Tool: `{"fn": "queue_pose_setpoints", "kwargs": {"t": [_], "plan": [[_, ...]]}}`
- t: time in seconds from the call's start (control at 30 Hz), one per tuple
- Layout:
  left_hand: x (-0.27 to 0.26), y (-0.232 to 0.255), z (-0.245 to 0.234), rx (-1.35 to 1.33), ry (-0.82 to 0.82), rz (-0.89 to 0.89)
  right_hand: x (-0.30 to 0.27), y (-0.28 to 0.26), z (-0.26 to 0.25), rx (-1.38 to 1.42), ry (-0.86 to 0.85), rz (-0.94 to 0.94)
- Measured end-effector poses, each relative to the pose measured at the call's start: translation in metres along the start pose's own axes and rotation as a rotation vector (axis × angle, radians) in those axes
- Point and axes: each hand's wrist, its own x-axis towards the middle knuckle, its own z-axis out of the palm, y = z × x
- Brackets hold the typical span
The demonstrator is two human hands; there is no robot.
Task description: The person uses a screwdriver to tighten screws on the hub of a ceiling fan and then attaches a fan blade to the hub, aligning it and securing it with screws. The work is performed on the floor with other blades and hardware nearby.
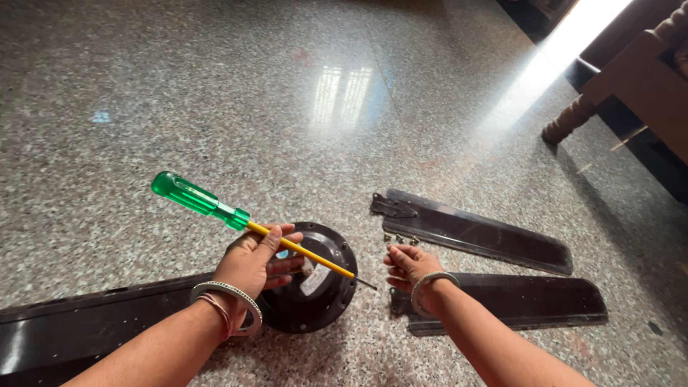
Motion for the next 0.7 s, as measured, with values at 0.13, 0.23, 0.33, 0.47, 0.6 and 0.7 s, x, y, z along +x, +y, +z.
{"fn": "queue_pose_setpoints", "kwargs": {"t": [0.13, 0.23, 0.33, 0.47, 0.6, 0.7], "plan": [[-0.010, 0.005, -0.009, 0.013, 0.028, 0.003, -0.006, -0.013, 0.016, 0.044, -0.055, -0.039], [-0.018, 0.004, -0.012, 0.028, 0.039, 0.025, -0.022, -0.027, 0.028, 0.083, -0.107, -0.037], [-0.021, 0.002, -0.011, 0.026, 0.048, 0.061, -0.048, -0.040, 0.046, 0.089, -0.167, -0.064], [-0.019, -0.005, -0.002, -0.049, 0.024, 0.061, -0.080, -0.047, 0.082, -0.018, -0.206, -0.153], [-0.013, -0.014, 0.011, -0.128, -0.042, 0.099, -0.102, -0.045, 0.116, -0.130, -0.246, -0.253], [-0.008, -0.019, 0.020, -0.065, -0.022, 0.078, -0.106, -0.042, 0.131, -0.139, -0.267, -0.335]]}}
